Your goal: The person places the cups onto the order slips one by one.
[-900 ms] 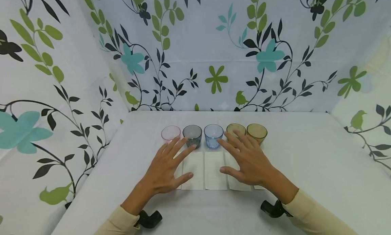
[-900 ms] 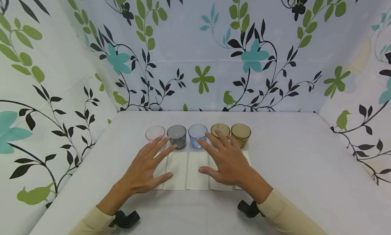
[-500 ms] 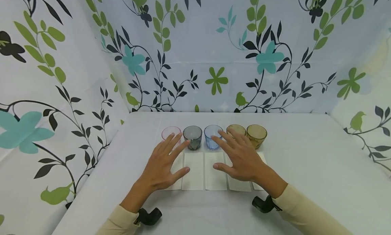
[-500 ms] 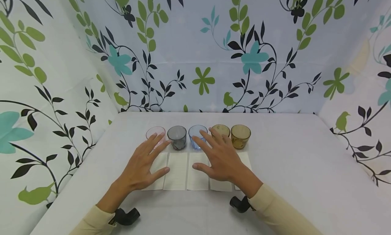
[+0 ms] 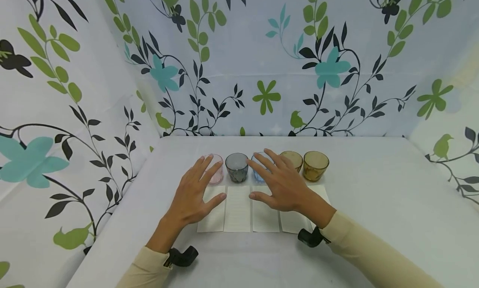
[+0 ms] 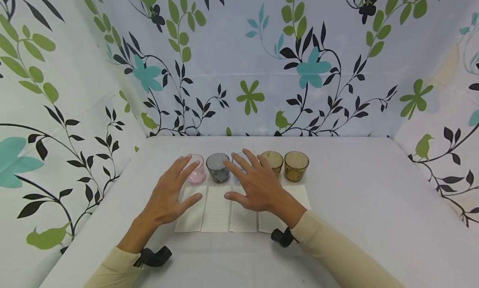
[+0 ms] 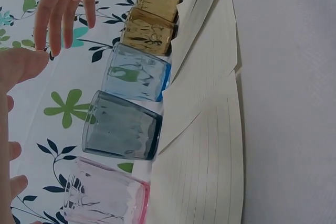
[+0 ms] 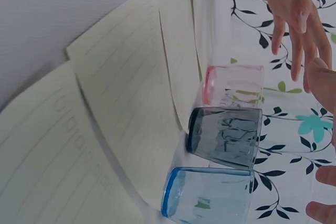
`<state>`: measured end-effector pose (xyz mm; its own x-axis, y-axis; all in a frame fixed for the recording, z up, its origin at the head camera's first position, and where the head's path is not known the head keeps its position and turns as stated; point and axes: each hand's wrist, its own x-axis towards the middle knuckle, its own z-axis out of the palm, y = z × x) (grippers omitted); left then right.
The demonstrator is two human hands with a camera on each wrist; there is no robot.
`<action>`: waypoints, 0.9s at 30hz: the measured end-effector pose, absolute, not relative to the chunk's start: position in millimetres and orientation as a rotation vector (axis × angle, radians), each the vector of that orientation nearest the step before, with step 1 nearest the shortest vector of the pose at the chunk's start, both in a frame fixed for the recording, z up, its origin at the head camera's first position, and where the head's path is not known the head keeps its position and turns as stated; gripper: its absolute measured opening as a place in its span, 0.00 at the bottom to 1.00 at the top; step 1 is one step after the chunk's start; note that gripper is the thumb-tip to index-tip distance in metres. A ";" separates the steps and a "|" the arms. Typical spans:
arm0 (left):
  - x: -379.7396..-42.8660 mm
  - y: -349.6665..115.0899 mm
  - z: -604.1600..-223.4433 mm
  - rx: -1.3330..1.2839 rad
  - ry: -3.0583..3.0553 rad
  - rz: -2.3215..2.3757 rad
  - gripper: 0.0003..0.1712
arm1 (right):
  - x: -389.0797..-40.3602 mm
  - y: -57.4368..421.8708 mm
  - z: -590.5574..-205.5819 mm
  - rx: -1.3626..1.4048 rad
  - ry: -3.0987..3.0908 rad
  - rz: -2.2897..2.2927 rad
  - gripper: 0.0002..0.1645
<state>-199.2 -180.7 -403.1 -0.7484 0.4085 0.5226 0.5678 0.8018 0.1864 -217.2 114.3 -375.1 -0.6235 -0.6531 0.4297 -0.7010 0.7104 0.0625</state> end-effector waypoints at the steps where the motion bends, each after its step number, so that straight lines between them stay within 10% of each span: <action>1: -200.2 -181.8 -403.7 -0.721 -2.523 -0.471 0.47 | -218.6 111.8 -374.3 1.049 -2.489 0.159 0.50; 27: -228.7 -210.7 -405.2 -0.563 -2.560 -0.828 0.44 | -250.6 55.3 -369.5 1.193 -2.521 0.351 0.50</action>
<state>-228.7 -210.7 -405.2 -0.8433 0.2517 0.4749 0.4821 0.7448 0.4614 -250.6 55.3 -369.5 -0.5954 -0.7000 0.3942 -0.7811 0.6192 -0.0804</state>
